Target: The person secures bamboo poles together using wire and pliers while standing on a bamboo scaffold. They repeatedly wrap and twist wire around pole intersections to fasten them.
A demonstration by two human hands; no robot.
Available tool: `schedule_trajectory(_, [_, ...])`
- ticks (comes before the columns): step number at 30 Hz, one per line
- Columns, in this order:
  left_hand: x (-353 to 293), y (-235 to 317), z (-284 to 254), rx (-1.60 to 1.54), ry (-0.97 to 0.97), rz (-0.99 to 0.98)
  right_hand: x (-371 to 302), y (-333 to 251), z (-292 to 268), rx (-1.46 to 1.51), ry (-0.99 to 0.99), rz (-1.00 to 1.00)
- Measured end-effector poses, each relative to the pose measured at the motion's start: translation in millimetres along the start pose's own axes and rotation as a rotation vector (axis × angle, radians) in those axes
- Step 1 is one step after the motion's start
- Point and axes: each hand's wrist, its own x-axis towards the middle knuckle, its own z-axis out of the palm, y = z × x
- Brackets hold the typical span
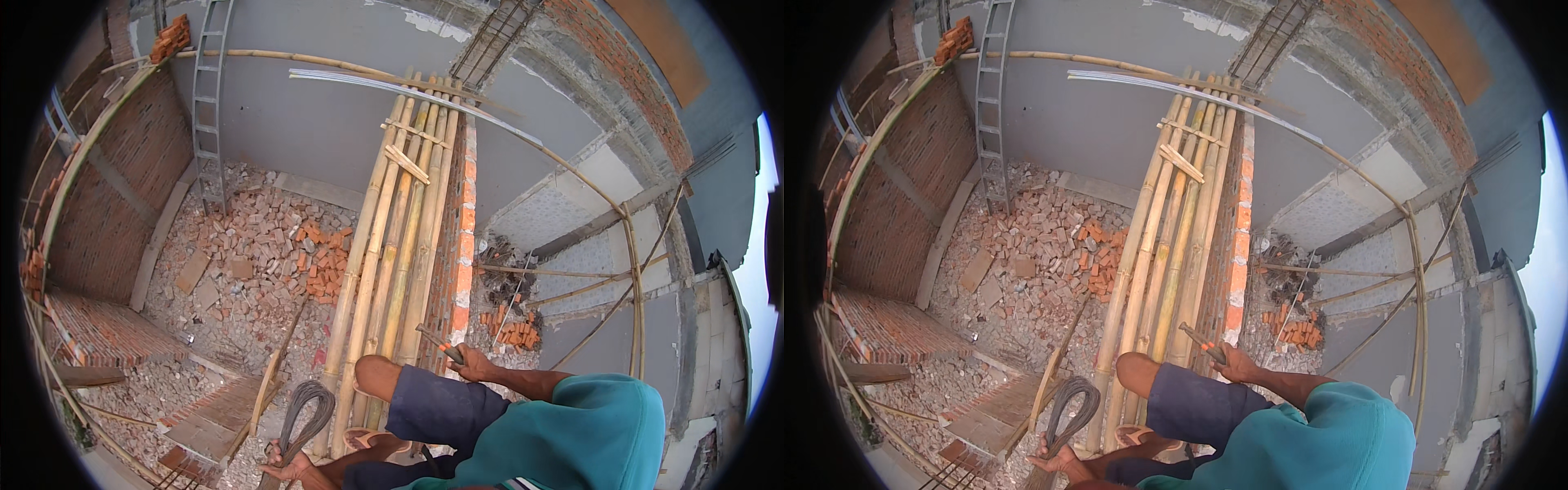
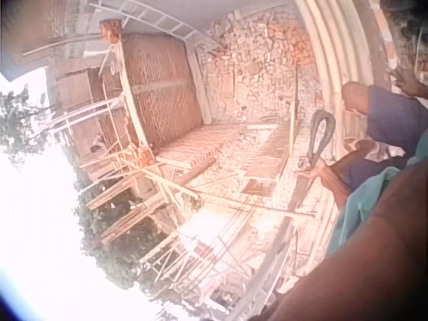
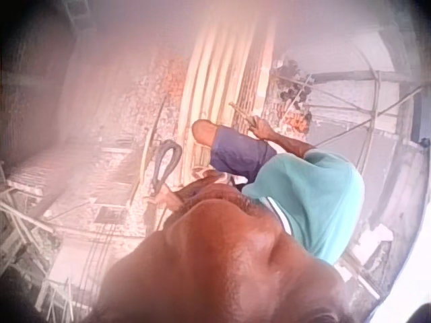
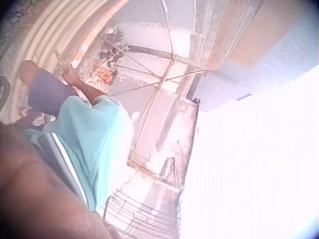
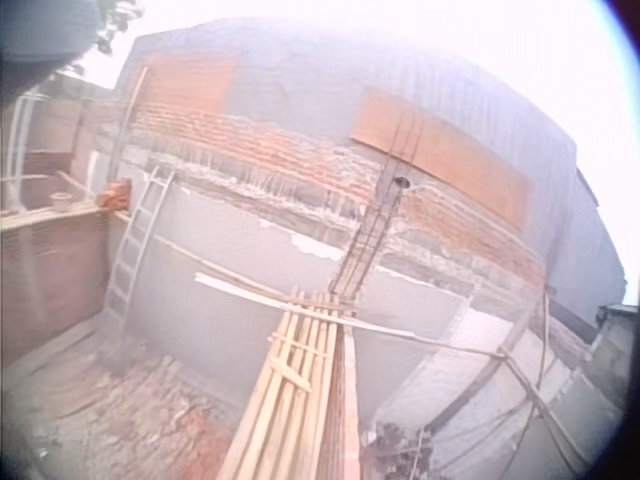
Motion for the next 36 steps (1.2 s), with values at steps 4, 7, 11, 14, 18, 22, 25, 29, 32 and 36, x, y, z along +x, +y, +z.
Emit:
schedule_trajectory(4, [-94,7,44,0.006,0.270,0.086,-83,-12,-51,0.020,0.044,0.045])
schedule_trajectory(7, [-165,28,91,0.039,0.458,0.162,-141,-32,-92,0.025,0.016,0.177])
schedule_trajectory(11, [-244,64,173,0.035,0.552,0.191,-194,-86,-146,-0.012,-0.054,0.105])
schedule_trajectory(14, [-300,65,229,0.069,0.728,0.153,-220,-145,-181,-0.068,-0.086,-0.155])
schedule_trajectory(18, [-371,54,289,0.074,0.616,0.101,-236,-229,-208,-0.121,-0.204,-0.605])
schedule_trajectory(22, [-405,34,324,0.036,0.595,0.051,-236,-280,-204,-0.309,-0.263,-1.110])
schedule_trajectory(25, [-428,15,334,0.059,0.661,-0.027,-246,-289,-194,-0.453,-0.386,-1.201])
schedule_trajectory(29, [-449,9,341,-0.024,0.657,-0.123,-257,-292,-188,-0.518,-0.545,-1.172])
schedule_trajectory(32, [-454,18,344,-0.004,0.716,-0.149,-262,-297,-191,-0.526,-0.624,-1.135])
schedule_trajectory(36, [-457,32,347,0.031,0.771,-0.168,-276,-300,-195,-0.547,-0.650,-1.081])
